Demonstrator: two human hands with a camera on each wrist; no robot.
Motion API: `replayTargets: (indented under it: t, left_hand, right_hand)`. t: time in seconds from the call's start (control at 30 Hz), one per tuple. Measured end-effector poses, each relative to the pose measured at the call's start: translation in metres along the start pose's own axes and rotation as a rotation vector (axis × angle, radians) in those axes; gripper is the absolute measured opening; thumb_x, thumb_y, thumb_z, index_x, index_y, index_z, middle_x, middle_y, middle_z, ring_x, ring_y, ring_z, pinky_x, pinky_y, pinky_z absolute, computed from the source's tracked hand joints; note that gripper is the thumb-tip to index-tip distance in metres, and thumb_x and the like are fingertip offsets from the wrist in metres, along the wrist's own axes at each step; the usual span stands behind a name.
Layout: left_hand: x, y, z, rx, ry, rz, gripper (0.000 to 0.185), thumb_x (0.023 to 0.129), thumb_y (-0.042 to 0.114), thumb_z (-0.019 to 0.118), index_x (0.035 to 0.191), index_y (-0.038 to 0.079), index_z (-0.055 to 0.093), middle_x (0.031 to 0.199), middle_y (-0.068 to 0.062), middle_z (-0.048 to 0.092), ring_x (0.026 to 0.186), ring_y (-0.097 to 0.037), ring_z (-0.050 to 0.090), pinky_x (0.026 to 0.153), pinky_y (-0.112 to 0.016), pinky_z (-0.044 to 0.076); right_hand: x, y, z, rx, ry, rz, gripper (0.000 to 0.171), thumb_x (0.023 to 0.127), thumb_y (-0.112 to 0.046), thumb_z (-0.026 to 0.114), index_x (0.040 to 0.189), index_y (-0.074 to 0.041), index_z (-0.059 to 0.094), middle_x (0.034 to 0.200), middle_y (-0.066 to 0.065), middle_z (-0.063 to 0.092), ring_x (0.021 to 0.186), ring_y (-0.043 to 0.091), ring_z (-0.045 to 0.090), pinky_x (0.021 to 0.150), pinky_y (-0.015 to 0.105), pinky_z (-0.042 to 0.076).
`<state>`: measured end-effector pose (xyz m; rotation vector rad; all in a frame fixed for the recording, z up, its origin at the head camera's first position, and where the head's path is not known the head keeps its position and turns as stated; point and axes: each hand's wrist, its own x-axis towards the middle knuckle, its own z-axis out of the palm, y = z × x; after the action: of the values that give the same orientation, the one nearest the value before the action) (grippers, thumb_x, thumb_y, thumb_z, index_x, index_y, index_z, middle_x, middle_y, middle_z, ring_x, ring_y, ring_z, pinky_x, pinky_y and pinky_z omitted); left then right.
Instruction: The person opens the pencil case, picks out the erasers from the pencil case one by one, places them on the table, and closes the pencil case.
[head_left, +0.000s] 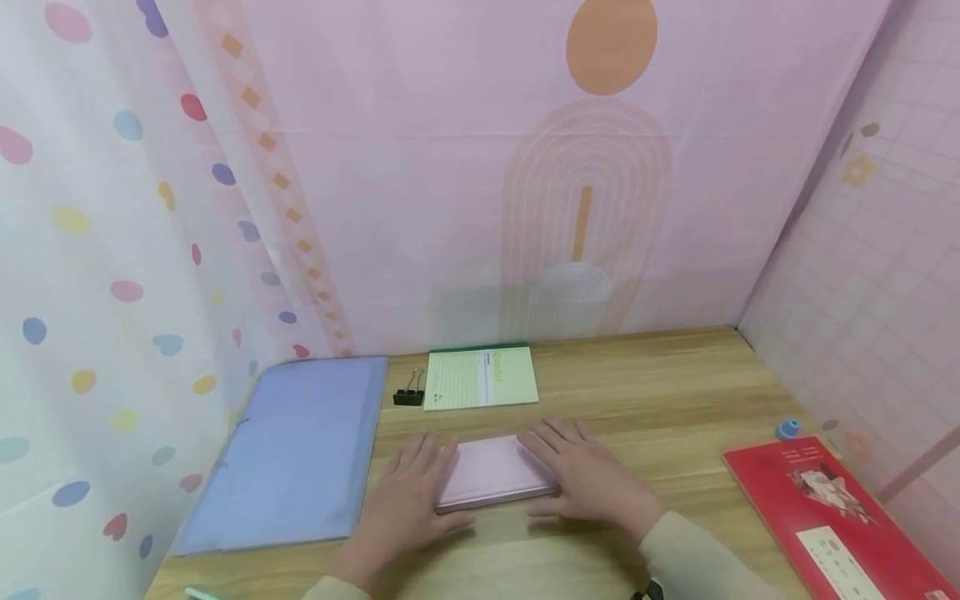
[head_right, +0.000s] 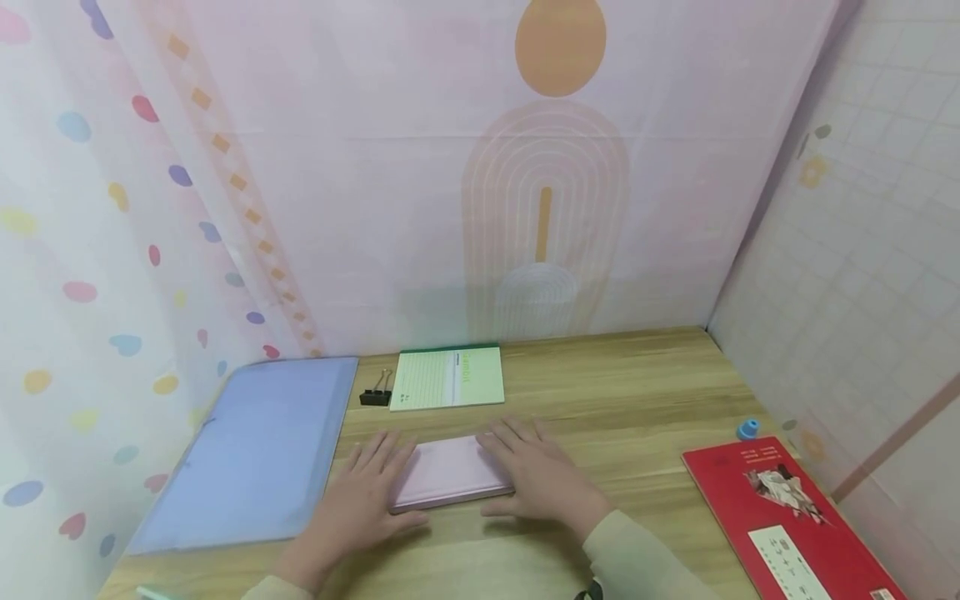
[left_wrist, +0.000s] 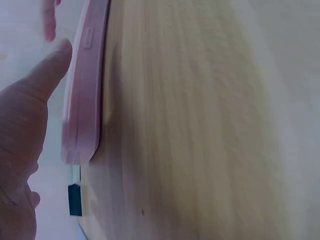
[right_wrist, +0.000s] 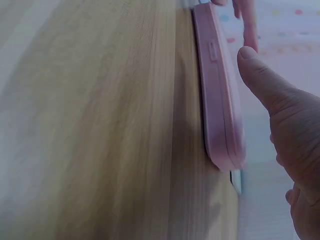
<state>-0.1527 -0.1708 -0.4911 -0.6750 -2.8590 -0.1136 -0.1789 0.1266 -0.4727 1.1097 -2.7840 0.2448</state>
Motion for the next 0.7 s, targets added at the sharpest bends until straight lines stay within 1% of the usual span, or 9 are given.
replayTargets:
  t: [0.13,0.27,0.33,0.5,0.7]
  left_hand:
    - [0.01,0.004,0.004,-0.032,-0.04,0.033,0.108,0.072,0.085,0.048,0.152,0.016,0.028,0.156,-0.014,0.024,0.143,-0.036,0.018,0.111,-0.061,0.019]
    - [0.015,0.004,0.01,-0.066,-0.051,0.055,0.109,0.071,0.085,0.049,0.152,0.015,0.028,0.155,-0.015,0.027,0.142,-0.037,0.022,0.11,-0.062,0.02]
    - [0.016,0.003,0.013,-0.076,-0.064,0.055,0.109,0.071,0.085,0.049,0.152,0.015,0.027,0.155,-0.016,0.026,0.142,-0.037,0.022,0.11,-0.062,0.019]
    - [0.015,0.0,0.018,-0.115,-0.105,0.046,0.109,0.073,0.083,0.05,0.153,0.014,0.023,0.156,-0.015,0.022,0.143,-0.034,0.02,0.111,-0.062,0.018]
    - [0.015,-0.003,0.022,-0.118,-0.095,0.042,0.106,0.076,0.08,0.051,0.154,0.015,0.021,0.157,-0.011,0.022,0.143,-0.031,0.021,0.11,-0.061,0.019]
  right_hand:
    - [0.01,-0.002,0.004,-0.008,-0.022,-0.018,0.098,0.077,-0.073,0.059,0.151,-0.016,0.029,0.157,0.006,0.022,0.143,0.031,0.022,0.112,0.059,0.017]
    - [0.016,0.0,0.01,-0.015,-0.059,-0.017,0.096,0.078,-0.074,0.056,0.151,-0.018,0.03,0.157,0.006,0.021,0.143,0.03,0.02,0.113,0.058,0.017]
    - [0.018,0.0,0.012,-0.016,-0.07,-0.027,0.093,0.079,-0.074,0.054,0.151,-0.019,0.031,0.157,0.008,0.024,0.143,0.031,0.021,0.113,0.058,0.017]
    - [0.022,0.001,0.021,-0.001,-0.061,-0.066,0.09,0.08,-0.073,0.054,0.151,-0.022,0.032,0.154,0.01,0.031,0.141,0.034,0.026,0.112,0.057,0.02]
    - [0.023,0.001,0.028,0.01,-0.059,-0.077,0.086,0.084,-0.07,0.051,0.152,-0.022,0.029,0.154,0.012,0.029,0.141,0.034,0.025,0.113,0.054,0.022]
